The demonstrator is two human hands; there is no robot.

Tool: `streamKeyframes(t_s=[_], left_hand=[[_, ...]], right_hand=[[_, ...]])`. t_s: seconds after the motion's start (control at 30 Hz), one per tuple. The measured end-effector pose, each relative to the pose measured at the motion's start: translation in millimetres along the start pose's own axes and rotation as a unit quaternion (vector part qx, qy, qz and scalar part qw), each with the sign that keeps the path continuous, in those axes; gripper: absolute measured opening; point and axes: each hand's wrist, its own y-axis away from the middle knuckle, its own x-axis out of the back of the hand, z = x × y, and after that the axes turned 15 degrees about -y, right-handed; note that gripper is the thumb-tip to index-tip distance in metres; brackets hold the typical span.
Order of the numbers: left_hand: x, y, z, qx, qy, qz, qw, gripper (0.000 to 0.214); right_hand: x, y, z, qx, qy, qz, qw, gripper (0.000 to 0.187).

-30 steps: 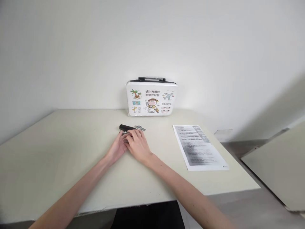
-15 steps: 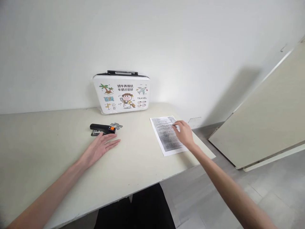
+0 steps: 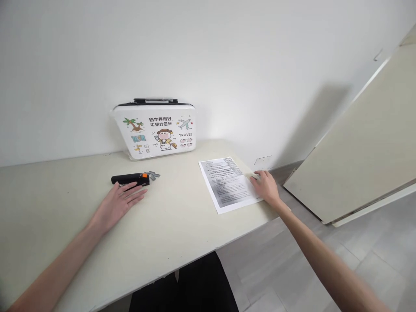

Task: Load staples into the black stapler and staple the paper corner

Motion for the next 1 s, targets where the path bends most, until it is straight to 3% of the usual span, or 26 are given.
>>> streamKeyframes(t_s=[0.17, 0.3, 0.67, 0.9, 1.0], left_hand=[[-0.8, -2, -6, -0.02, -0.039, 0.04, 0.998, 0.044], [-6.1, 2, -12, -0.064, -0.111, 0.036, 0.991, 0.045], [-20.1, 21, -6, -0.147, -0.374, 0.014, 0.916, 0.051], [-14.3, 16, -18, -0.296, -0.471, -0.005, 0.831, 0.033], [-8.4, 15, -22, -0.32, -0.49, -0.022, 0.811, 0.029]], right_hand=[[6, 31, -34, 0.135, -0.028, -0.14, 0.98, 0.052], [7, 62, -66, 0.154, -0.033, -0.247, 0.956, 0.054], [15, 149, -175, 0.24, -0.08, -0.296, 0.921, 0.064], [-29, 178, -254, 0.296, -0.086, -0.299, 0.903, 0.056], [-46, 189, -282, 0.312, -0.091, -0.305, 0.895, 0.055]])
